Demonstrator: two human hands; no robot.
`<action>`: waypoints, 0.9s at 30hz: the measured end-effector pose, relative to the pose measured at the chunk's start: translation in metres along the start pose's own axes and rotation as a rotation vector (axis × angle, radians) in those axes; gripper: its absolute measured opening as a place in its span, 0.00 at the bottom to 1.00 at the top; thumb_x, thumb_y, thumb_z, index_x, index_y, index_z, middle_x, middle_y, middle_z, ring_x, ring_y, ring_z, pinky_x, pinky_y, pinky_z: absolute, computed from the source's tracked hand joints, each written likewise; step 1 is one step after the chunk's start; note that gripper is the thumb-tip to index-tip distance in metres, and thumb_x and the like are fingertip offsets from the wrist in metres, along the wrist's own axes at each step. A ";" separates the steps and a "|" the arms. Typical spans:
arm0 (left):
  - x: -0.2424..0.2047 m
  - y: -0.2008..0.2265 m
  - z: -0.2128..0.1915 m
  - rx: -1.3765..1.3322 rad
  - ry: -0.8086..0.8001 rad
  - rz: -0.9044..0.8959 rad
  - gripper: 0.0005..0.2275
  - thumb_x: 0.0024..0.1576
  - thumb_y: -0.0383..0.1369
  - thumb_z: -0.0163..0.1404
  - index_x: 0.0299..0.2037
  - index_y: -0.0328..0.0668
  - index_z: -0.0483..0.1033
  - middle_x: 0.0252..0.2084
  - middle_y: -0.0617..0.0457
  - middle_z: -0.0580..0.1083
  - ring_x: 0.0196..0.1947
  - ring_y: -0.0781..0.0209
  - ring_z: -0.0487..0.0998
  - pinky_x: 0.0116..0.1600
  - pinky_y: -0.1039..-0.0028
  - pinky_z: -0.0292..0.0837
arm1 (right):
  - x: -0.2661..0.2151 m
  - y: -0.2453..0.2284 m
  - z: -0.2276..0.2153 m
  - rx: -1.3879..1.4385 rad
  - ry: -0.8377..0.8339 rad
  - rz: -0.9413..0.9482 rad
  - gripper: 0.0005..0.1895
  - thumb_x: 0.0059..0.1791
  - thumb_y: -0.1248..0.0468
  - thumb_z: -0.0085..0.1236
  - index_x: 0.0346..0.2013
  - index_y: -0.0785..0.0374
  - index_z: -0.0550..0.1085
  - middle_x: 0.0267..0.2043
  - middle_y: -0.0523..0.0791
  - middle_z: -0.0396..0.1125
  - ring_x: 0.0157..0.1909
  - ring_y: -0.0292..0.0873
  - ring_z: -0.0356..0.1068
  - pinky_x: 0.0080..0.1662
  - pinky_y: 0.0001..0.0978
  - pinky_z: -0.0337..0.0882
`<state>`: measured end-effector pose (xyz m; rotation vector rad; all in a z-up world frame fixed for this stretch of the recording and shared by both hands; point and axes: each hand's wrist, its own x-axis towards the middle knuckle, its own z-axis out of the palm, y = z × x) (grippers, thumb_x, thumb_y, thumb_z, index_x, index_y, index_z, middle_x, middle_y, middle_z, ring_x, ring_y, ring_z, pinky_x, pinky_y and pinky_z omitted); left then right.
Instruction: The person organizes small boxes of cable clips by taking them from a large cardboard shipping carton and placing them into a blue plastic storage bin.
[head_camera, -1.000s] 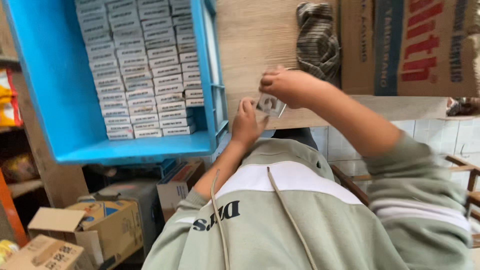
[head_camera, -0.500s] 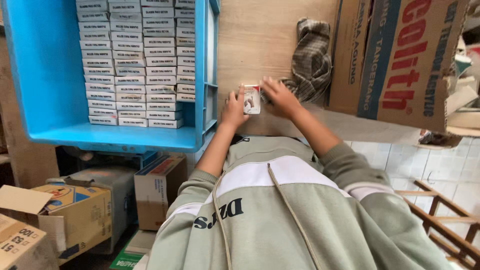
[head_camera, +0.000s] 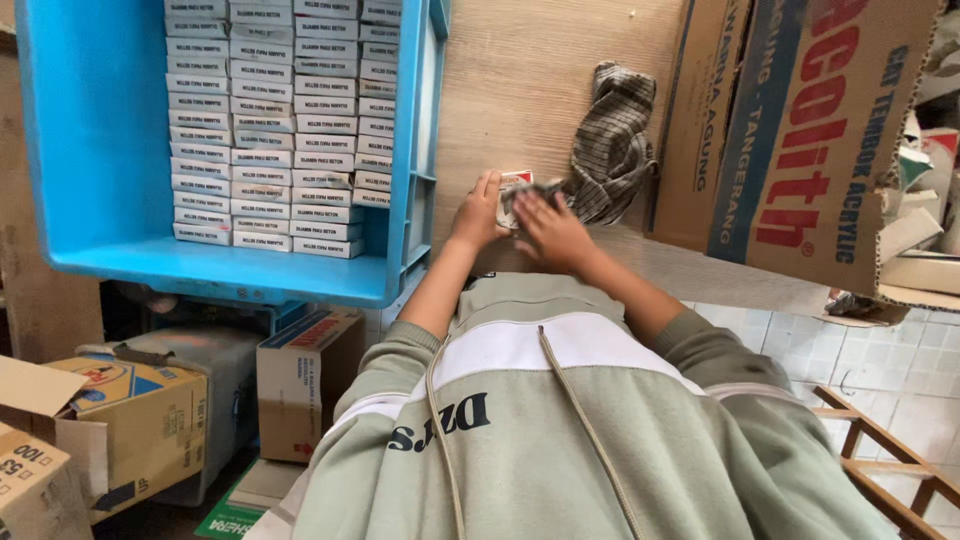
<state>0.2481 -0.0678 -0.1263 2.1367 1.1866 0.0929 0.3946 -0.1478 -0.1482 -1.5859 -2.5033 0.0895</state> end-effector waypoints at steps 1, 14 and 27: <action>-0.001 -0.001 -0.002 -0.002 0.000 -0.005 0.52 0.29 0.32 0.69 0.66 0.40 0.50 0.66 0.39 0.54 0.54 0.29 0.70 0.57 0.52 0.74 | 0.010 0.006 -0.002 0.003 -0.003 -0.003 0.38 0.49 0.39 0.44 0.68 0.54 0.59 0.70 0.47 0.54 0.72 0.46 0.51 0.68 0.57 0.39; -0.022 -0.003 0.004 0.134 0.081 0.140 0.57 0.27 0.42 0.65 0.70 0.33 0.45 0.68 0.34 0.52 0.68 0.35 0.55 0.68 0.45 0.54 | 0.011 -0.004 -0.005 0.144 -0.292 0.188 0.47 0.49 0.32 0.32 0.72 0.59 0.46 0.77 0.48 0.34 0.77 0.48 0.33 0.66 0.66 0.36; -0.014 -0.011 0.007 0.146 0.040 0.169 0.54 0.29 0.42 0.67 0.69 0.42 0.50 0.63 0.45 0.60 0.66 0.46 0.62 0.70 0.49 0.52 | -0.035 -0.007 -0.004 0.088 -0.252 0.062 0.46 0.48 0.35 0.35 0.71 0.62 0.48 0.76 0.53 0.37 0.76 0.51 0.36 0.66 0.62 0.41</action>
